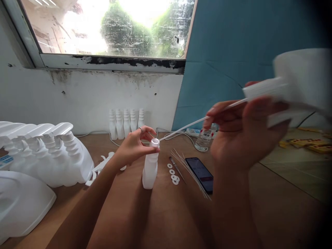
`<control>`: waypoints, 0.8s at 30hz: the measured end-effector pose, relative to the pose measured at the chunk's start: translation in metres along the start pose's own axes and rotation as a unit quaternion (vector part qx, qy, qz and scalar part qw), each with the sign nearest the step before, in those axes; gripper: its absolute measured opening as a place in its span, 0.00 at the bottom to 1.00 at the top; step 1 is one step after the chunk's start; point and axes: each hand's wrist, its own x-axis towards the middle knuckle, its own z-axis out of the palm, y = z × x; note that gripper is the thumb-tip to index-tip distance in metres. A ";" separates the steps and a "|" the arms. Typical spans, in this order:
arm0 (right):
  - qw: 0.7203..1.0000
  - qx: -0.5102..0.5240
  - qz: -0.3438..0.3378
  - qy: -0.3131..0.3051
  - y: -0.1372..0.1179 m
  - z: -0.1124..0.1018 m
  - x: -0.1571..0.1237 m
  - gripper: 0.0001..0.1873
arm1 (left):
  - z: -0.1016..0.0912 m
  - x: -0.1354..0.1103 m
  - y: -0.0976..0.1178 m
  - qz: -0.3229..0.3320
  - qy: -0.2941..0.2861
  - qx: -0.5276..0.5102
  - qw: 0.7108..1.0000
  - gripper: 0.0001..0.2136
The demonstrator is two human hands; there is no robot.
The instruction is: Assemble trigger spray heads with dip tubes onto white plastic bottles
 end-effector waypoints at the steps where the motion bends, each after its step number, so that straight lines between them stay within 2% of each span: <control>1: 1.000 0.013 0.016 -0.018 0.004 0.003 -0.002 0.06 | -0.001 0.000 -0.001 -0.013 -0.011 -0.004 1.000 0.21; 3: 0.994 0.026 0.070 -0.075 0.013 0.008 -0.005 0.08 | -0.003 0.001 -0.004 -0.036 -0.031 0.001 0.999 0.20; 5: 0.978 0.007 0.144 -0.154 0.024 0.011 -0.010 0.11 | -0.006 0.001 -0.008 -0.053 -0.039 0.013 0.998 0.16; 8: 0.930 -0.064 0.253 -0.257 0.039 0.014 -0.017 0.14 | -0.012 0.000 -0.011 -0.075 -0.042 0.026 0.996 0.15; 10: 0.902 -0.107 0.293 -0.300 0.046 0.015 -0.022 0.14 | -0.016 -0.001 -0.012 -0.089 -0.043 0.029 0.995 0.17; 16: 0.846 -0.149 0.325 -0.395 0.052 0.018 -0.028 0.10 | -0.014 -0.001 -0.011 -0.091 -0.013 0.047 0.995 0.18; 21: 0.825 -0.173 0.313 -0.437 0.054 0.014 -0.027 0.08 | -0.010 0.000 -0.011 -0.099 0.043 0.141 0.984 0.23; 24: 0.820 -0.151 0.319 -0.450 0.058 0.012 -0.026 0.08 | -0.017 -0.001 -0.009 -0.103 0.038 0.130 0.985 0.25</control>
